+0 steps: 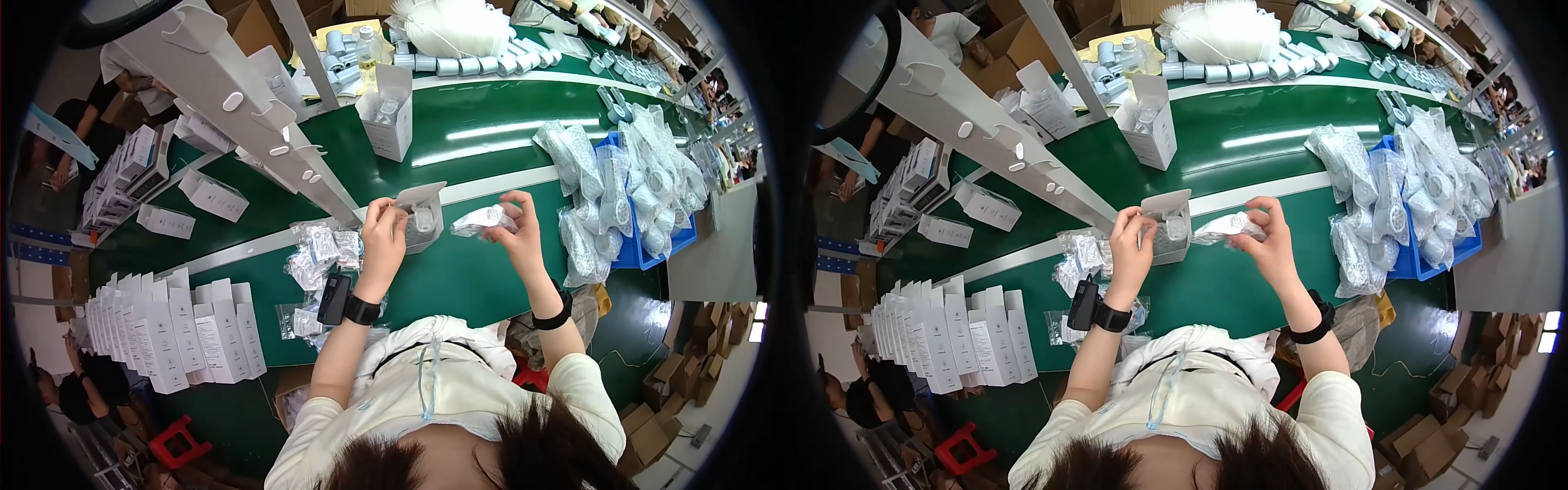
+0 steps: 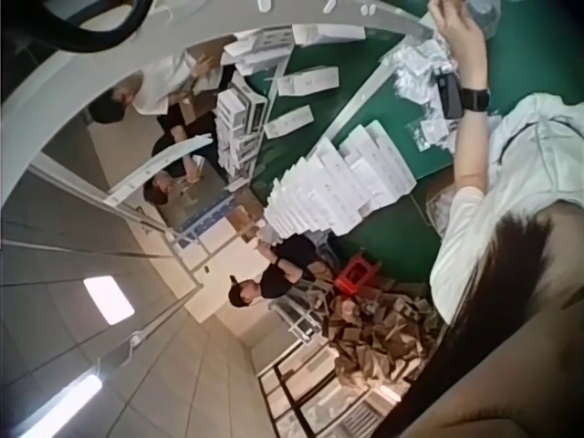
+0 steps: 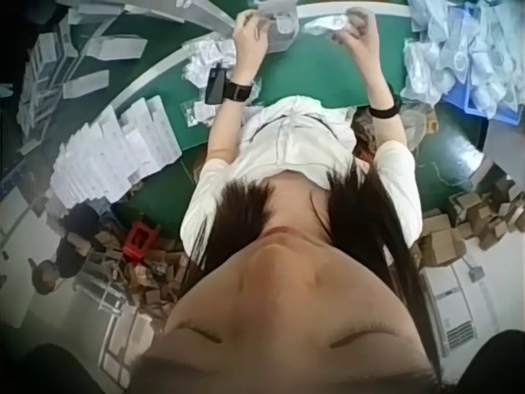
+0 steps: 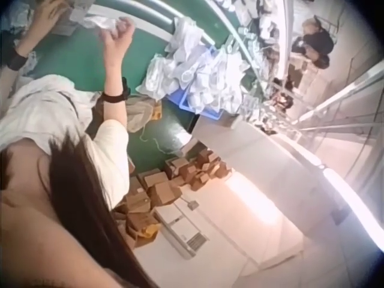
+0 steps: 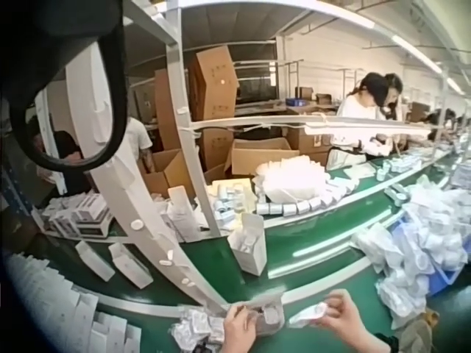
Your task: The person empties a sack of items onto a table and then packs several boxes by placing a small plastic bag and a bubble-wrapped component into each one.
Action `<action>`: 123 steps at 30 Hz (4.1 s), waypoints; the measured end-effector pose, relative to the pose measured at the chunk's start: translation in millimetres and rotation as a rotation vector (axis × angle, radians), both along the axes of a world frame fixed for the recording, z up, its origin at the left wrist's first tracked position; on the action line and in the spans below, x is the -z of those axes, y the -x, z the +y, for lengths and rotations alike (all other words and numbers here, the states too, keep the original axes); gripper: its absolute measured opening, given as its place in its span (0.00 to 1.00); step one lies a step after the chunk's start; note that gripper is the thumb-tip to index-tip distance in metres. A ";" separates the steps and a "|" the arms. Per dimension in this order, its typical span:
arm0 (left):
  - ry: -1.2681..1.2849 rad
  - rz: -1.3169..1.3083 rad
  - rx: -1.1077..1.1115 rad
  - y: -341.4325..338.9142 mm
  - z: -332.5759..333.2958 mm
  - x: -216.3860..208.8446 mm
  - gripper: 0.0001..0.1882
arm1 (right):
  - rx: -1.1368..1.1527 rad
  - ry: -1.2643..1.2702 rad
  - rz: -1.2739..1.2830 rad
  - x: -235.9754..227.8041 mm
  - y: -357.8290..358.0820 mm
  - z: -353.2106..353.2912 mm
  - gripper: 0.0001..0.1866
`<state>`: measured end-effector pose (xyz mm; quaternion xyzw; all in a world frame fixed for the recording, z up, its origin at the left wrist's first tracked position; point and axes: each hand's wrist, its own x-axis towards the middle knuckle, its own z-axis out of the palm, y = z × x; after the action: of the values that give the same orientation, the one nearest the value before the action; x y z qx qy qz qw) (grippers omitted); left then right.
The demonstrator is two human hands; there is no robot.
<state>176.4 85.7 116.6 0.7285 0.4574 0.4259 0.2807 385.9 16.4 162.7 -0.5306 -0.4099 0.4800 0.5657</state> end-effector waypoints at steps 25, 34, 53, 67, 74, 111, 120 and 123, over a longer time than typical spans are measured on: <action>-0.463 0.411 -0.806 171.4 -42.6 -69.2 0.27 | -0.282 -0.099 -0.299 119.6 34.5 30.5 0.48; 0.401 1.299 -1.203 450.7 -118.7 -76.4 0.46 | -0.104 0.093 0.042 110.2 28.2 127.8 0.38; 0.429 0.665 0.013 -26.8 -56.6 27.9 0.55 | 0.791 0.069 -1.656 101.0 -169.2 136.8 0.31; 1.016 -0.481 0.328 -32.7 1.8 115.7 0.44 | 0.663 0.898 -1.626 73.3 -324.9 47.9 0.21; 0.712 -0.428 0.418 -29.4 -2.6 58.0 0.51 | 0.374 0.233 -1.375 60.8 -280.6 5.3 0.29; -0.011 -0.112 -0.024 65.0 -57.3 24.5 0.37 | 0.010 -0.473 -0.682 60.4 60.6 45.9 0.16; -0.001 -0.358 -0.071 111.4 -75.4 0.4 0.38 | -0.404 -0.669 -1.332 190.8 156.9 53.8 0.19; 0.052 -0.281 0.011 92.4 -62.5 5.6 0.38 | -0.505 -0.271 -0.935 186.9 128.8 35.3 0.18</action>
<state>84.0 23.2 111.0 0.6565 0.4205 0.5103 0.3631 257.1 51.7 -24.3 -0.4949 -0.7904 0.2569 0.2537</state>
